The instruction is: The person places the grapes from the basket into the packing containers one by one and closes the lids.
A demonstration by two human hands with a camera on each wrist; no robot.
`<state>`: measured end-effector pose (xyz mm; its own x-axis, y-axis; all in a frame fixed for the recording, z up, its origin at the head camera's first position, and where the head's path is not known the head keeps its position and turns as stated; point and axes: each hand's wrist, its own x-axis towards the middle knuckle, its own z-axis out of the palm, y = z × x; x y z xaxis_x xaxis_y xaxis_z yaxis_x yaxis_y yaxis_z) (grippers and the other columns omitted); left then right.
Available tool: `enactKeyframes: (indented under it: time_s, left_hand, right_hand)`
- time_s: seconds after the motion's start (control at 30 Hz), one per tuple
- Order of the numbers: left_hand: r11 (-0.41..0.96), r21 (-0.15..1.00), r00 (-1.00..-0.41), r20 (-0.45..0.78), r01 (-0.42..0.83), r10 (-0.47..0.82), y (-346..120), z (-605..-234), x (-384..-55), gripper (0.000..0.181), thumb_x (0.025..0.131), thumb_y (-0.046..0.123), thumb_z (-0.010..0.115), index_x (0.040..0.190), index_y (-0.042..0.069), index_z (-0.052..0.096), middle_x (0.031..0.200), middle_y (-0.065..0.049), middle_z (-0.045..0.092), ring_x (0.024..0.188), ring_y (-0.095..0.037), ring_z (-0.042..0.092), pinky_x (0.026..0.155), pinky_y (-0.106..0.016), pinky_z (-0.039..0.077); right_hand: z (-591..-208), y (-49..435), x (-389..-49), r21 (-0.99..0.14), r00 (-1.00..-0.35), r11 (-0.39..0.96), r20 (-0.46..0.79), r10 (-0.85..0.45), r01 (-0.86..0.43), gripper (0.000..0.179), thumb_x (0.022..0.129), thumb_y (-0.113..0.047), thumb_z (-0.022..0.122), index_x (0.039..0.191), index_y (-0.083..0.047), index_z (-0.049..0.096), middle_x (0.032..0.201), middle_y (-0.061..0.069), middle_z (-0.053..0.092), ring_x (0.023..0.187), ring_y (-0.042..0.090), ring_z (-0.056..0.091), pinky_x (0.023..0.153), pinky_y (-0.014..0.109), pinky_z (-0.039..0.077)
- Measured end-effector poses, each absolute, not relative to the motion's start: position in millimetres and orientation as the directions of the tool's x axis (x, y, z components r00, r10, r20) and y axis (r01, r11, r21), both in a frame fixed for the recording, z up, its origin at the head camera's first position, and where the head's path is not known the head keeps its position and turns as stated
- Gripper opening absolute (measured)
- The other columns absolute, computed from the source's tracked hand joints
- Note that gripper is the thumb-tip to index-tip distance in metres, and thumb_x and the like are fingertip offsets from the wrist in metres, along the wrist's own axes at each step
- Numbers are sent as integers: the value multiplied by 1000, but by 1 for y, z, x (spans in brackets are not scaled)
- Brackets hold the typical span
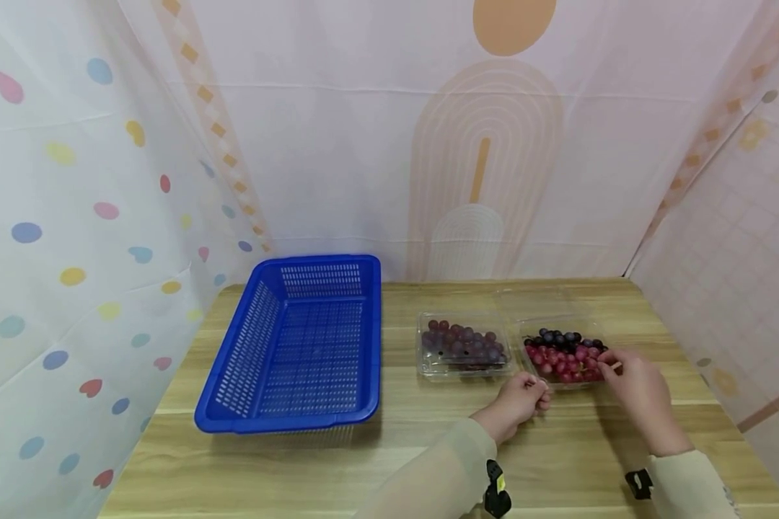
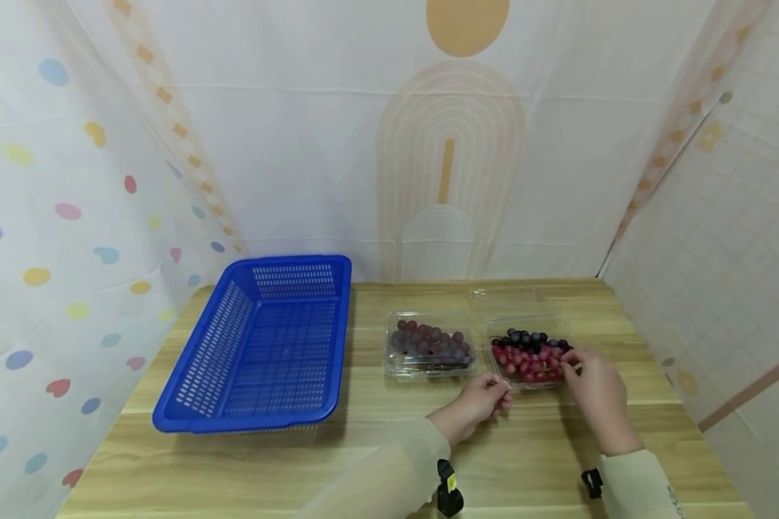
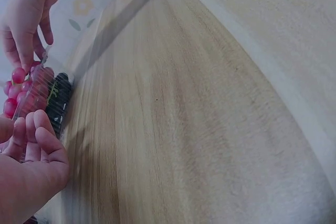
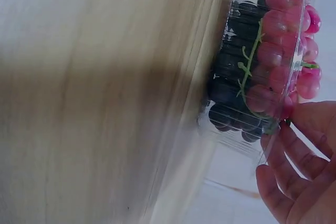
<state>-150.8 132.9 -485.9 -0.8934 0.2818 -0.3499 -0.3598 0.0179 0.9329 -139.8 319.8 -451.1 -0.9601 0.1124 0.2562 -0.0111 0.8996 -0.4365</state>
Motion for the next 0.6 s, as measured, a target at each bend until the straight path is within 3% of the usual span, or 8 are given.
enactKeyframes:
  time_s: [0.27, 0.4, 0.6]
  left_hand:
    - [13, 927, -890, -364, -375, 275, 132, -486, -154, 10, 96, 12, 53, 87, 7, 54, 83, -9, 64, 74, -16, 63, 68, -30, 52]
    - [6, 929, -891, -358, -371, 279, 133, -485, -154, 11, 97, 11, 53, 87, 7, 54, 82, -8, 63, 74, -17, 63, 68, -31, 52]
    - [30, 935, -894, -347, -353, 284, 132, -484, -153, 11, 97, 13, 53, 88, 6, 54, 81, -8, 63, 76, -20, 65, 67, -30, 51]
  right_hand:
    - [-454, 321, -144, -437, -956, 899, 261, 134, 6, 15, 89, -12, 62, 96, 2, 61, 88, 20, 64, 66, 26, 58, 51, 32, 40]
    - [-449, 317, -140, -433, -936, 901, 324, 135, -20, 15, 87, -14, 65, 93, -1, 62, 88, 18, 61, 67, 25, 56, 51, 32, 40]
    - [-444, 297, -129, -377, -950, 919, 313, 10, -115, 13, 79, -13, 67, 91, -7, 68, 89, 13, 66, 68, 23, 58, 52, 35, 43]
